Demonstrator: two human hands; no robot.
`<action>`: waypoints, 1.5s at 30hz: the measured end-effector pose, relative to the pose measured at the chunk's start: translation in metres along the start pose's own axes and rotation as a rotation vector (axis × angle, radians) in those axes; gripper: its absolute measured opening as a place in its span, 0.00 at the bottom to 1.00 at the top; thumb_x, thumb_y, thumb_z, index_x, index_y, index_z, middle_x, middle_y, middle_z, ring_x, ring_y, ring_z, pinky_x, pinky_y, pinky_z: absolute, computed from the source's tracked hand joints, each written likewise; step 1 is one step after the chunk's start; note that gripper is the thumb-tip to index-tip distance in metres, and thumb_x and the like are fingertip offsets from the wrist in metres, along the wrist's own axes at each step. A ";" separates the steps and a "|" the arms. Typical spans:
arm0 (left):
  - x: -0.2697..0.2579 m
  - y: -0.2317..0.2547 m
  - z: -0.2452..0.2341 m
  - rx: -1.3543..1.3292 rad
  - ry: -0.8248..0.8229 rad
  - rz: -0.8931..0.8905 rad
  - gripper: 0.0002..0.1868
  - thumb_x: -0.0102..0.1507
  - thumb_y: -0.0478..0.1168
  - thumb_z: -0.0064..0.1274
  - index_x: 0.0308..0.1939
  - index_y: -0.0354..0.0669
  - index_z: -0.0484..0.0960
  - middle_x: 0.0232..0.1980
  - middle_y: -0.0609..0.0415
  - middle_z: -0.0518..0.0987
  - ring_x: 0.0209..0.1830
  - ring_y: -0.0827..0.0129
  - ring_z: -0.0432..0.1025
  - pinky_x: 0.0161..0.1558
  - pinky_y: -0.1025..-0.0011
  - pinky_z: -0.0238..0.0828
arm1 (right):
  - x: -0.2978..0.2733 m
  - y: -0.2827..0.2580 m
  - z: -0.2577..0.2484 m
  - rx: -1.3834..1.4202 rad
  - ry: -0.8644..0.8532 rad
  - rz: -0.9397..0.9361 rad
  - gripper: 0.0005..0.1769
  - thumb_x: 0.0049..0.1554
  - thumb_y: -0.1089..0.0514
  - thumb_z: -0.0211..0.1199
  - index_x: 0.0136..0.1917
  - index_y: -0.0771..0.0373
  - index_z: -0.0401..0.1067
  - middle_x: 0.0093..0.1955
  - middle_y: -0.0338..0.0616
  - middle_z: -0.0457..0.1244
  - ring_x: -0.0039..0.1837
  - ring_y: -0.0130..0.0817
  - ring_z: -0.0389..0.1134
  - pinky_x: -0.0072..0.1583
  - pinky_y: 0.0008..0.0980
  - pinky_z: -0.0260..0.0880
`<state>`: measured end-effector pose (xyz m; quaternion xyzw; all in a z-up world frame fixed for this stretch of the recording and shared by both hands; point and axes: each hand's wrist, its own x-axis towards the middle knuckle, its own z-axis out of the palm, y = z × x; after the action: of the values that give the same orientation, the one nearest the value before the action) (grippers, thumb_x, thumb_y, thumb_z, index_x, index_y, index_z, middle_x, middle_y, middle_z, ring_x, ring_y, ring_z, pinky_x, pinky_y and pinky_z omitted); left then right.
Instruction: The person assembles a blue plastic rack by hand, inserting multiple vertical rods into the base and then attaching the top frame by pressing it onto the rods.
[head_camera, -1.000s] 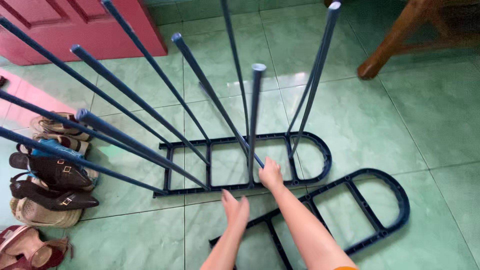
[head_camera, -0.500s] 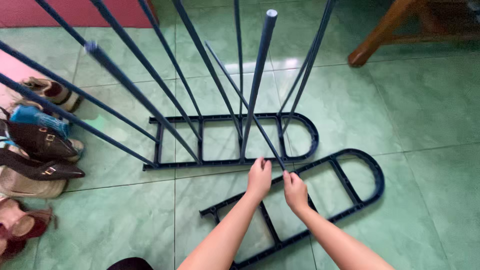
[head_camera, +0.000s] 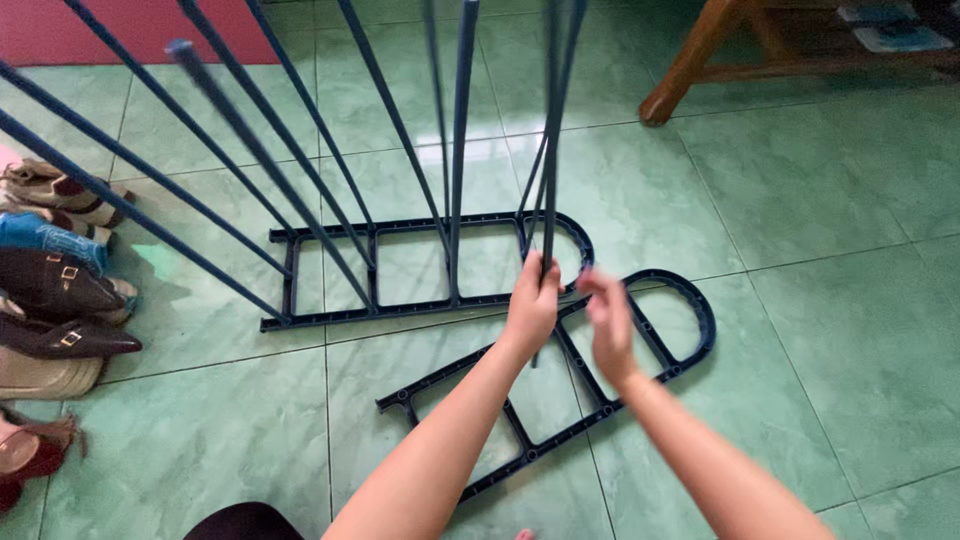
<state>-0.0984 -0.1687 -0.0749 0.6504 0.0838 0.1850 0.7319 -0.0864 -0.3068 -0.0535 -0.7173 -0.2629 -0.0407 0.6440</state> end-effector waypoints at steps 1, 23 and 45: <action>-0.008 -0.003 0.001 0.032 -0.034 -0.003 0.05 0.72 0.38 0.44 0.47 0.41 0.70 0.37 0.55 0.75 0.38 0.71 0.74 0.44 0.71 0.71 | 0.028 -0.027 -0.003 0.179 -0.018 -0.114 0.34 0.68 0.36 0.50 0.72 0.67 0.61 0.67 0.46 0.59 0.70 0.35 0.60 0.76 0.37 0.57; 0.069 0.074 0.021 0.158 -0.210 0.056 0.18 0.65 0.28 0.45 0.58 0.37 0.80 0.47 0.48 0.86 0.49 0.68 0.80 0.51 0.71 0.75 | 0.162 -0.075 0.017 0.285 0.112 -0.105 0.26 0.69 0.51 0.55 0.31 0.59 0.57 0.25 0.29 0.51 0.28 0.17 0.50 0.31 0.25 0.46; 0.067 0.054 0.001 0.239 -0.161 0.070 0.15 0.64 0.28 0.46 0.54 0.34 0.79 0.42 0.46 0.85 0.42 0.70 0.77 0.46 0.71 0.74 | 0.155 -0.052 0.044 0.284 0.065 -0.064 0.22 0.67 0.55 0.56 0.32 0.63 0.61 0.28 0.28 0.52 0.31 0.17 0.51 0.33 0.25 0.49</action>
<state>-0.0456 -0.1398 -0.0139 0.7483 0.0236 0.1461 0.6467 0.0120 -0.2127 0.0481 -0.6083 -0.2679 -0.0467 0.7456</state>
